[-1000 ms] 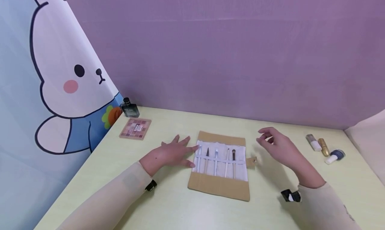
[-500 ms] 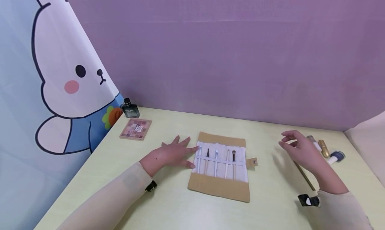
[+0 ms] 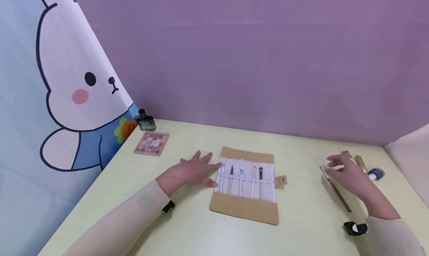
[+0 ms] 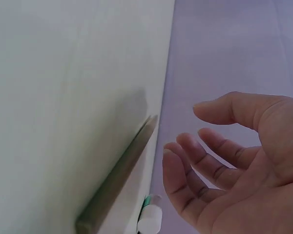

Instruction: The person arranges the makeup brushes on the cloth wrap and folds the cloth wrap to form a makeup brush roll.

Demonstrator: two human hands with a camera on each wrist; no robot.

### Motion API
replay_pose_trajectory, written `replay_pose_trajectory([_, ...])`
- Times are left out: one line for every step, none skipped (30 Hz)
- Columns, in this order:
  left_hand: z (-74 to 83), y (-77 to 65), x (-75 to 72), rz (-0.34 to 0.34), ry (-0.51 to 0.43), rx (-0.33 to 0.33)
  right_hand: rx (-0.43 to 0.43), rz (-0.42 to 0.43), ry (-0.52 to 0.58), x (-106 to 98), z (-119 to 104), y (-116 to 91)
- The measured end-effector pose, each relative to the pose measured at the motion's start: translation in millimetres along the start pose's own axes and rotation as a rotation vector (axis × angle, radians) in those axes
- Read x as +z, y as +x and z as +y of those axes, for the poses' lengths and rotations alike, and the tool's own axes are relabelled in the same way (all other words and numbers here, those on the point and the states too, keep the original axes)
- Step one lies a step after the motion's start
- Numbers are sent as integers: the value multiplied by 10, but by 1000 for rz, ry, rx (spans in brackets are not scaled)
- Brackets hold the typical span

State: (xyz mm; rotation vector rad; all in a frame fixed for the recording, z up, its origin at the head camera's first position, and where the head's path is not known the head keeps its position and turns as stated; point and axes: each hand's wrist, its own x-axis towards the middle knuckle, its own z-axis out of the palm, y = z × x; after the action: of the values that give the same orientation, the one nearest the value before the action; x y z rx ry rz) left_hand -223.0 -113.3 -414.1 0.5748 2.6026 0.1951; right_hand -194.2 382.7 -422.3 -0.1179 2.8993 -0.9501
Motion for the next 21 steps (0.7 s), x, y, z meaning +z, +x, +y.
replay_pose_trajectory([1, 0, -1, -1, -1, 0, 2, -7, -1, -1, 19, 4])
replay_pose_trajectory([3, 0, -2, -1, -3, -1, 4, -17, 2, -4, 37, 12])
replay_pose_trajectory([4, 0, -4, -1, -6, -2, 8, -24, 1, -3, 50, 17])
replay_pose_trajectory([4, 0, -5, -1, -7, -2, 13, -34, -1, -2, 61, 23])
replay_pose_trajectory([4, 1, -5, -2, -8, -2, 15, -44, -5, -6, 72, 29])
replay_pose_trajectory([2, 2, -5, -1, -7, -1, 20, -55, -9, -4, 79, 33])
replay_pose_trajectory([0, 2, -5, -1, -6, 0, 22, -65, -9, -5, 84, 37])
replay_pose_trajectory([-3, 3, -5, 0, -5, 1, 26, -74, -8, -3, 89, 41])
replay_pose_trajectory([-5, 3, -5, 0, -5, 3, 29, -80, -11, 2, 91, 43])
replay_pose_trajectory([-7, 2, -6, 0, -5, 5, 30, -88, -11, 1, 93, 46])
replay_pose_trajectory([-8, 2, -7, 0, -5, 7, 31, -93, -10, 2, 94, 49])
replay_pose_trajectory([-9, 2, -7, 1, -6, 8, 33, -97, -9, 7, 92, 50])
replay_pose_trajectory([-9, 2, -7, 0, -8, 9, 33, -98, -11, 10, 91, 52])
replay_pose_trajectory([-10, 3, -6, 0, -9, 10, 30, -101, -13, 16, 93, 52])
replay_pose_trajectory([-10, 3, -5, 0, -11, 10, 26, -104, -15, 20, 95, 53])
replay_pose_trajectory([-10, 4, -3, -1, -12, 10, 27, -107, -16, 25, 91, 51])
replay_pose_trajectory([-11, 7, 1, -2, -13, 8, 28, -108, -17, 30, 86, 50])
replay_pose_trajectory([-12, 8, 3, -2, -14, 7, 31, -109, -20, 34, 83, 50])
replay_pose_trajectory([-11, 8, 4, -2, -14, 6, 33, -112, -24, 37, 80, 49])
replay_pose_trajectory([-10, 8, 5, -1, -15, 5, 35, -115, -26, 38, 75, 48])
replay_pose_trajectory([-9, 6, 5, -1, -17, 3, 38, -118, -28, 40, 73, 48])
